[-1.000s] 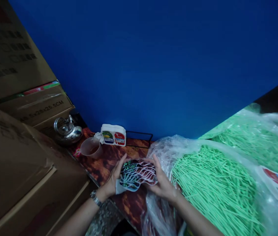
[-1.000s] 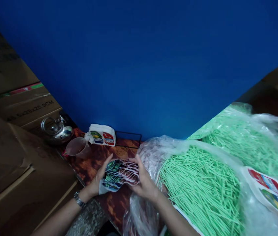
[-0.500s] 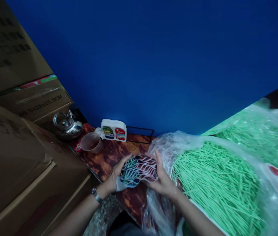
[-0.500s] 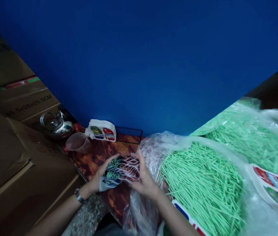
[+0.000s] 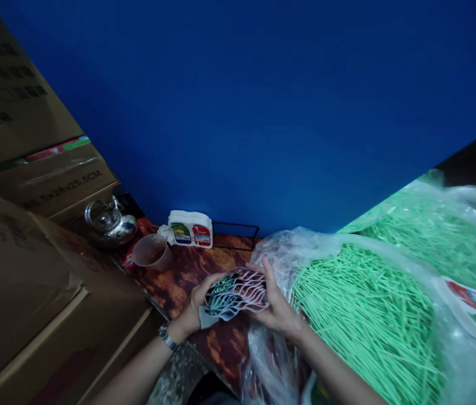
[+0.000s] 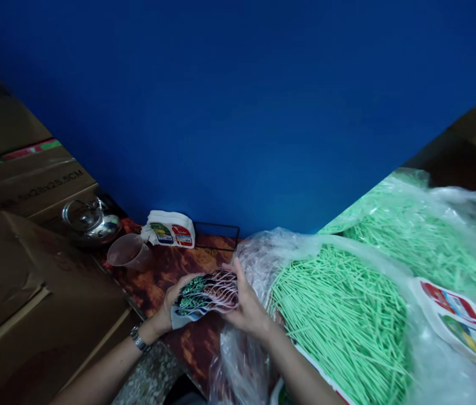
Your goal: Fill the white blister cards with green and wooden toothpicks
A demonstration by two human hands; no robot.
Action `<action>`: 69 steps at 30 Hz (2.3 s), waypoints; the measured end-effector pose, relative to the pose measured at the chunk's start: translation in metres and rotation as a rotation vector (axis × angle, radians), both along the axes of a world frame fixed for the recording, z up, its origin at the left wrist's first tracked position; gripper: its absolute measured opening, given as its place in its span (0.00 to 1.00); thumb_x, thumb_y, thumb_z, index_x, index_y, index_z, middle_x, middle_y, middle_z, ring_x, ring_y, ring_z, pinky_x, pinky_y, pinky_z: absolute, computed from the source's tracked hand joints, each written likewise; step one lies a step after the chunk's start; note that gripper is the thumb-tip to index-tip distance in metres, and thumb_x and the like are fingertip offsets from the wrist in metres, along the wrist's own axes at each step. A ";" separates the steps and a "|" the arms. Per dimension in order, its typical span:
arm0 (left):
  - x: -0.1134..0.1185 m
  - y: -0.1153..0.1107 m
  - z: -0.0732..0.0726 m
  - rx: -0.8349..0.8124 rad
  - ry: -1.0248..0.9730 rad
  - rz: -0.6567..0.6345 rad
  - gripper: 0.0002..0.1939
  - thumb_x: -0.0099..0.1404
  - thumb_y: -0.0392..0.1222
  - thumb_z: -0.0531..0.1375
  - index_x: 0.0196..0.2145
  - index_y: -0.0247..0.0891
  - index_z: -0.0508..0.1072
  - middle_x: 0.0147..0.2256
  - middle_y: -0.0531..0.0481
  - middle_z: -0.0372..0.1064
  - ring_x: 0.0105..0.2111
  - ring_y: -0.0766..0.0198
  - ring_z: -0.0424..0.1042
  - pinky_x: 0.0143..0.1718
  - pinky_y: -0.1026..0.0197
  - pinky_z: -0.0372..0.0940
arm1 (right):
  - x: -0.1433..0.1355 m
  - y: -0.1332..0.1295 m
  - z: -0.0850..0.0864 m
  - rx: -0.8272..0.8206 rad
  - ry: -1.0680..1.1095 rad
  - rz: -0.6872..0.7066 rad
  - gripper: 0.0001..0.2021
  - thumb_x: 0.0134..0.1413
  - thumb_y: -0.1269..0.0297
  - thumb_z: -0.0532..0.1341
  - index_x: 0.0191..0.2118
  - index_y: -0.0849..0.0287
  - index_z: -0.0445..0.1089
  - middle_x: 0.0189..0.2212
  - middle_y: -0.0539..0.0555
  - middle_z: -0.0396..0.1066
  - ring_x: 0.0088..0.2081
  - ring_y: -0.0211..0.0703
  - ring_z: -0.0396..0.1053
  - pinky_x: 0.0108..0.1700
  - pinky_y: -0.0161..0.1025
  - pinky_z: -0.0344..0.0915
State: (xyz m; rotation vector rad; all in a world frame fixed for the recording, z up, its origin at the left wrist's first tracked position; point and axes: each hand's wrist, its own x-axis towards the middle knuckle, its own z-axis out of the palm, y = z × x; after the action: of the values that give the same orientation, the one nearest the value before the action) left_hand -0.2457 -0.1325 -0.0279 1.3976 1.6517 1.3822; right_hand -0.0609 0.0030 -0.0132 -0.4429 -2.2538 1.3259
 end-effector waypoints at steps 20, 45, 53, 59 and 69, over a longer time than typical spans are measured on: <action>0.136 0.057 0.088 -0.359 -0.722 -0.693 0.20 0.49 0.43 0.71 0.40 0.34 0.77 0.37 0.41 0.80 0.35 0.45 0.79 0.40 0.44 0.74 | 0.164 -0.059 0.110 -0.342 0.076 -0.673 0.60 0.46 0.55 0.69 0.66 0.53 0.16 0.57 0.62 0.62 0.53 0.51 0.68 0.56 0.52 0.62; 0.011 -0.028 0.004 -0.055 0.044 -0.168 0.40 0.49 0.37 0.70 0.58 0.43 0.63 0.53 0.43 0.70 0.51 0.48 0.69 0.56 0.43 0.61 | 0.050 -0.057 0.004 0.040 -0.047 -0.168 0.43 0.48 0.59 0.67 0.64 0.55 0.41 0.59 0.63 0.58 0.58 0.54 0.60 0.58 0.52 0.59; 0.013 -0.028 -0.002 -0.034 0.026 -0.189 0.37 0.49 0.38 0.71 0.56 0.45 0.65 0.53 0.46 0.69 0.51 0.50 0.69 0.56 0.47 0.62 | 0.040 -0.068 0.070 0.804 -0.085 -0.143 0.23 0.55 0.59 0.61 0.56 0.52 0.61 0.62 0.63 0.52 0.64 0.60 0.47 0.61 0.65 0.46; 0.013 -0.029 0.000 -0.049 -0.010 -0.200 0.41 0.48 0.36 0.71 0.59 0.45 0.63 0.55 0.45 0.67 0.51 0.50 0.69 0.55 0.49 0.63 | 0.019 -0.081 0.067 1.009 -0.184 -0.307 0.10 0.55 0.61 0.61 0.43 0.57 0.69 0.56 0.62 0.64 0.59 0.58 0.55 0.62 0.63 0.41; 0.015 -0.028 0.002 -0.059 -0.081 -0.221 0.38 0.50 0.36 0.70 0.58 0.43 0.64 0.54 0.45 0.68 0.49 0.52 0.70 0.54 0.53 0.62 | 0.017 -0.081 0.060 1.036 -0.282 -0.371 0.10 0.54 0.63 0.61 0.42 0.59 0.69 0.57 0.64 0.63 0.58 0.56 0.58 0.62 0.61 0.40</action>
State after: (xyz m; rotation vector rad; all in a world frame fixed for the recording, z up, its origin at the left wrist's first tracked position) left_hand -0.2302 -0.1610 -0.0261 1.4234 1.4274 1.2380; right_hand -0.0442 -0.0777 0.0470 -0.6160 -2.5391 -0.1621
